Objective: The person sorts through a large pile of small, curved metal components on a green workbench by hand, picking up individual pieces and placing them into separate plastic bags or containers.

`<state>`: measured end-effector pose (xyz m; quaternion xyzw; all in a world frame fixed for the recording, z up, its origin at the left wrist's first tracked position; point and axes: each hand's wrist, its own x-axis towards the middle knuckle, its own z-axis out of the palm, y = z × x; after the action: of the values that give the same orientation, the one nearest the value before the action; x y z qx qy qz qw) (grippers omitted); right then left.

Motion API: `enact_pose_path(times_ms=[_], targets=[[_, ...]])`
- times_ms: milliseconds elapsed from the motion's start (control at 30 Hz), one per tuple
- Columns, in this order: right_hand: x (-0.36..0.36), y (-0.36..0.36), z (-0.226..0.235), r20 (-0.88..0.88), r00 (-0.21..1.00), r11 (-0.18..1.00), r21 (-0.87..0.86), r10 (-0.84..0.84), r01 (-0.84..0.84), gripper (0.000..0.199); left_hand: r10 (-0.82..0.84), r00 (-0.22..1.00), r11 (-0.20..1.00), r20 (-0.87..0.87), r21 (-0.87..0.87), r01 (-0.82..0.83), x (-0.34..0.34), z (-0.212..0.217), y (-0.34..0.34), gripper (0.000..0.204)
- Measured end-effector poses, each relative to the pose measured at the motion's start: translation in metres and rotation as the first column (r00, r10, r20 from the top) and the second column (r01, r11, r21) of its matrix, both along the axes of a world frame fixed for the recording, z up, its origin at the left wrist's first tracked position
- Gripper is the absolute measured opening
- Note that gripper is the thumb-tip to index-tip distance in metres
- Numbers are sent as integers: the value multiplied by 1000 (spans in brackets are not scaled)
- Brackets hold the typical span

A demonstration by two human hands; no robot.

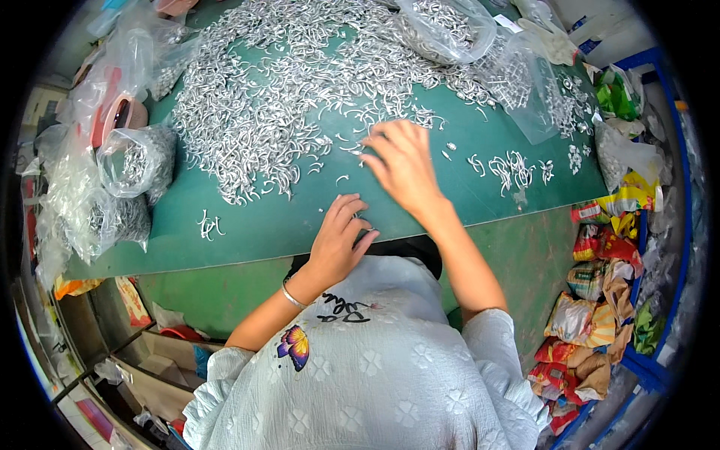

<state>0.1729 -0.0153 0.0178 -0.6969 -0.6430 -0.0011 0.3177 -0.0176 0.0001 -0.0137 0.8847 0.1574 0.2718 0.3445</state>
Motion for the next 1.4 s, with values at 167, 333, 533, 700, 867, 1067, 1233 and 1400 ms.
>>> enact_pose_path(times_ms=[167,333,533,700,867,1067,1233,1400], targets=[[-16,30,-16,124,992,993,-119,-7,22,12,40,999,999,17,-30,-40,-1,-1,0,24],[12,-7,4,-107,981,985,36,-162,167,9,63,998,997,-8,-33,-63,1,-1,-1,33],[68,-81,25,-21,904,880,-242,-427,410,8,47,999,999,-23,-8,-47,1,4,-1,38],[65,-91,11,352,758,770,-141,-548,622,9,51,998,999,-38,12,-50,1,5,-1,33],[48,-20,12,100,959,963,78,-264,257,10,67,996,998,-55,-12,-68,0,-1,-2,29],[46,-7,-9,162,951,964,9,-264,266,7,78,996,997,-46,-14,-79,1,0,-2,37],[1,-37,14,-43,989,988,-58,-143,140,9,99,994,989,-53,-101,-104,7,5,-6,52],[-3,-45,6,-165,986,970,-242,-15,-25,15,62,995,998,-83,20,-60,18,16,-3,53]])
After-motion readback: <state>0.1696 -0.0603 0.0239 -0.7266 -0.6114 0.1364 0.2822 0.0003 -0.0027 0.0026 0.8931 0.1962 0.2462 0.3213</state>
